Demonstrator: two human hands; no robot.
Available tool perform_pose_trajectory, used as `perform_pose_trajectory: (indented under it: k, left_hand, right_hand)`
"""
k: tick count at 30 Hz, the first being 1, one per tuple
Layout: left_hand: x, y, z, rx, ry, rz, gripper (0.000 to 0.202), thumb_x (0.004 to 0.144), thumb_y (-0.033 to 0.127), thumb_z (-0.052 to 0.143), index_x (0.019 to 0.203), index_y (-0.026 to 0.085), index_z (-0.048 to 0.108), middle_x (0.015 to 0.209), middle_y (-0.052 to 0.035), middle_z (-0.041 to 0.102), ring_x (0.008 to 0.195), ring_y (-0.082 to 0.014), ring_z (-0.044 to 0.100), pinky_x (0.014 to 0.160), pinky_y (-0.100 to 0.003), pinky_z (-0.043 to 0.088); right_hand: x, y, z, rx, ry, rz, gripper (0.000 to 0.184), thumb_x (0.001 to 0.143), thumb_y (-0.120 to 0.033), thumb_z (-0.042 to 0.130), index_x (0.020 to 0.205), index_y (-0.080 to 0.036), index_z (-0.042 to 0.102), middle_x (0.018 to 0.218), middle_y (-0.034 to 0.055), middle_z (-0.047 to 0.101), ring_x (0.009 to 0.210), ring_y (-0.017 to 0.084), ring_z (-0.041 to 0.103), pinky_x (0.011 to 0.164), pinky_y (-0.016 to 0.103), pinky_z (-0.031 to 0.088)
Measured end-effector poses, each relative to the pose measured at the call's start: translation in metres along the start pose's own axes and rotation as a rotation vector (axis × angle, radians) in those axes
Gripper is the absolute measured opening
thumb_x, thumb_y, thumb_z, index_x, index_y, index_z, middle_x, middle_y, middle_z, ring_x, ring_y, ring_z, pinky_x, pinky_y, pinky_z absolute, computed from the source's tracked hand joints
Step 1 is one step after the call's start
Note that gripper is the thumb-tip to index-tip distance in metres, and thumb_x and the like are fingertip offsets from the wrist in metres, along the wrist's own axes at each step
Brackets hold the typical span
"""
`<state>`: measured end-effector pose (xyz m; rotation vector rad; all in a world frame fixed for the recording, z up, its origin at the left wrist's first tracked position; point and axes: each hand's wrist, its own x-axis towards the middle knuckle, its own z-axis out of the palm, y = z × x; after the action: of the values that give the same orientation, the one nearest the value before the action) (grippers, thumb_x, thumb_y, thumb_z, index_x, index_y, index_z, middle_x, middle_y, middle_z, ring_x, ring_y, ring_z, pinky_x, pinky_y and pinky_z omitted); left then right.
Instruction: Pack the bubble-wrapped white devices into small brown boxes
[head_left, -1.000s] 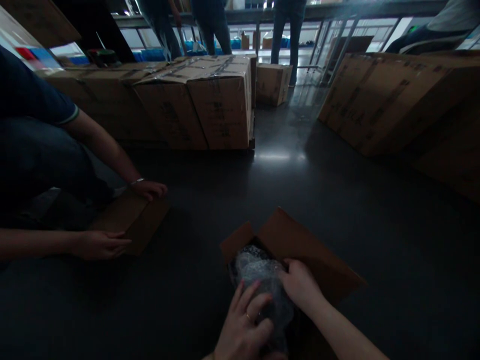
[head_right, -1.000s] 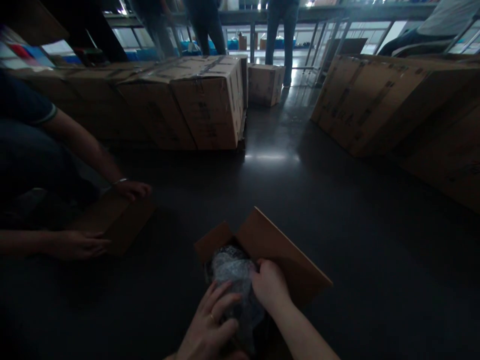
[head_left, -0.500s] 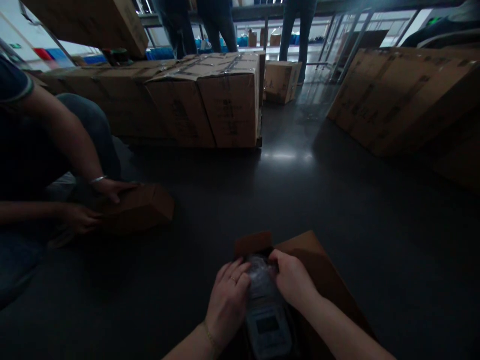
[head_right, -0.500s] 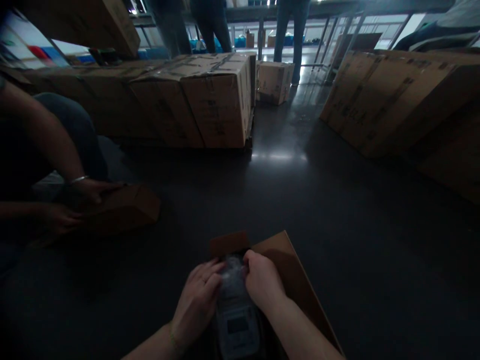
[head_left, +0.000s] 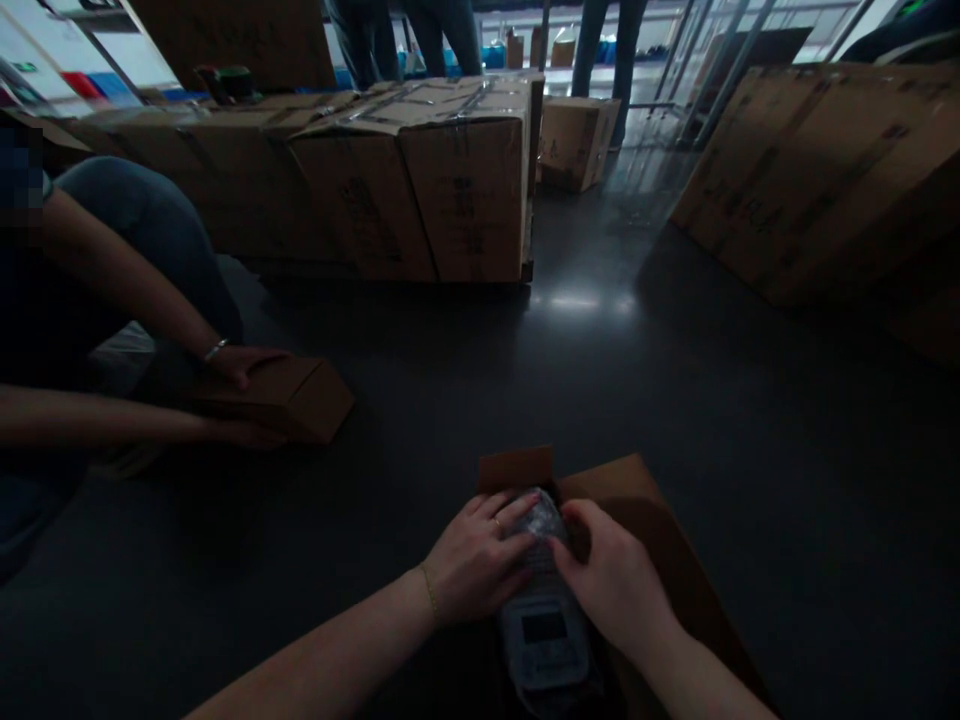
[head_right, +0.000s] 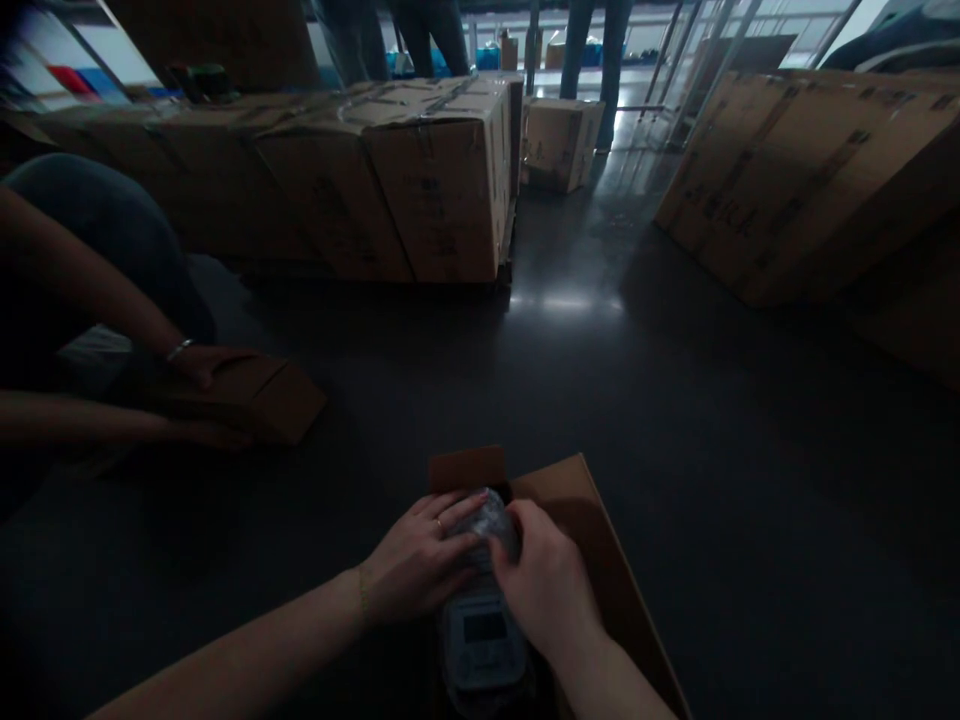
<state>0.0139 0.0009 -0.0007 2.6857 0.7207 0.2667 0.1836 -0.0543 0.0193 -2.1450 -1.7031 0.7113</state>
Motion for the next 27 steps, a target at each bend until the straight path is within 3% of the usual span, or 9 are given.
perform_pose_trajectory:
  k: [3,8,13,15,18,22,25,27]
  left_hand:
    - [0.001,0.003,0.006,-0.037,0.022,-0.069,0.033,0.075,0.019,0.046,0.108,0.023,0.049,0.137,-0.0038,0.027,0.118,-0.0219,0.034,0.095,-0.039,0.036]
    - [-0.005,-0.013,0.005,-0.107,-0.048,-0.054,0.041,0.076,0.011,0.042,0.115,0.024,0.044,0.133,-0.0069,0.031,0.117,-0.0183,0.036,0.095,-0.033,0.038]
    - [0.004,-0.03,-0.012,-0.123,-0.125,-0.069,0.044,0.076,0.01,0.041,0.117,0.026,0.042,0.133,-0.007,0.031,0.115,-0.0189,0.038,0.093,-0.035,0.038]
    - [0.013,-0.034,-0.017,-0.119,-0.142,-0.039,0.04,0.074,0.011,0.044,0.111,0.026,0.047,0.128,-0.0053,0.037,0.113,-0.0198,0.038,0.093,-0.036,0.037]
    - [0.025,-0.037,-0.02,-0.151,-0.186,0.036,0.031,0.073,0.012,0.048,0.099,0.026,0.056,0.125,-0.004,0.037,0.114,-0.0204,0.035,0.093,-0.034,0.036]
    - [0.035,-0.036,-0.017,-0.173,-0.247,0.103,0.028,0.074,0.014,0.05,0.096,0.029,0.058,0.128,-0.0011,0.034,0.113,-0.02,0.037,0.092,-0.032,0.037]
    - [0.04,-0.034,-0.014,-0.131,-0.23,0.118,0.037,0.075,0.018,0.05,0.109,0.032,0.051,0.127,-0.0029,0.037,0.112,-0.0227,0.037,0.092,-0.036,0.036]
    - [0.043,-0.033,-0.013,-0.114,-0.226,0.113,0.042,0.074,0.017,0.049,0.114,0.031,0.047,0.125,-0.0039,0.04,0.111,-0.0235,0.037,0.09,-0.037,0.038]
  right_hand:
    - [-0.017,0.004,0.007,-0.245,-0.076,-0.057,0.026,0.079,-0.024,0.044,0.105,-0.021,0.046,0.096,0.0045,0.059,0.069,0.018,0.059,0.055,0.027,0.037]
    - [0.002,-0.002,0.013,-0.362,-0.131,-0.004,0.016,0.081,-0.013,0.034,0.079,-0.021,0.048,0.076,0.0022,0.059,0.068,0.019,0.06,0.052,0.026,0.034]
    - [0.021,-0.007,0.009,-0.396,-0.092,-0.131,0.019,0.084,-0.015,0.033,0.097,-0.023,0.044,0.098,0.005,0.054,0.068,0.015,0.059,0.05,0.024,0.033]
    - [0.029,-0.005,0.011,-0.384,-0.047,-0.104,0.016,0.083,-0.016,0.035,0.095,-0.023,0.044,0.099,0.0045,0.053,0.066,0.014,0.059,0.049,0.024,0.032]
    - [0.045,0.001,0.012,-0.282,0.016,0.022,0.004,0.078,-0.02,0.044,0.082,-0.02,0.046,0.086,0.0028,0.056,0.069,0.016,0.058,0.053,0.025,0.034]
    - [0.06,0.003,-0.01,0.096,-0.047,0.188,0.019,0.066,-0.025,0.058,0.081,-0.019,0.049,0.078,0.0017,0.059,0.073,0.016,0.056,0.059,0.023,0.037]
    - [0.047,0.0,-0.04,0.427,-0.186,0.344,0.02,0.076,-0.034,0.043,0.087,-0.018,0.046,0.064,-0.0018,0.055,0.049,0.01,0.049,0.046,0.021,0.034]
    - [0.029,-0.004,-0.054,0.525,-0.3,0.394,0.023,0.081,-0.035,0.027,0.082,-0.02,0.045,0.052,-0.0047,0.047,0.038,0.009,0.041,0.039,0.021,0.03]
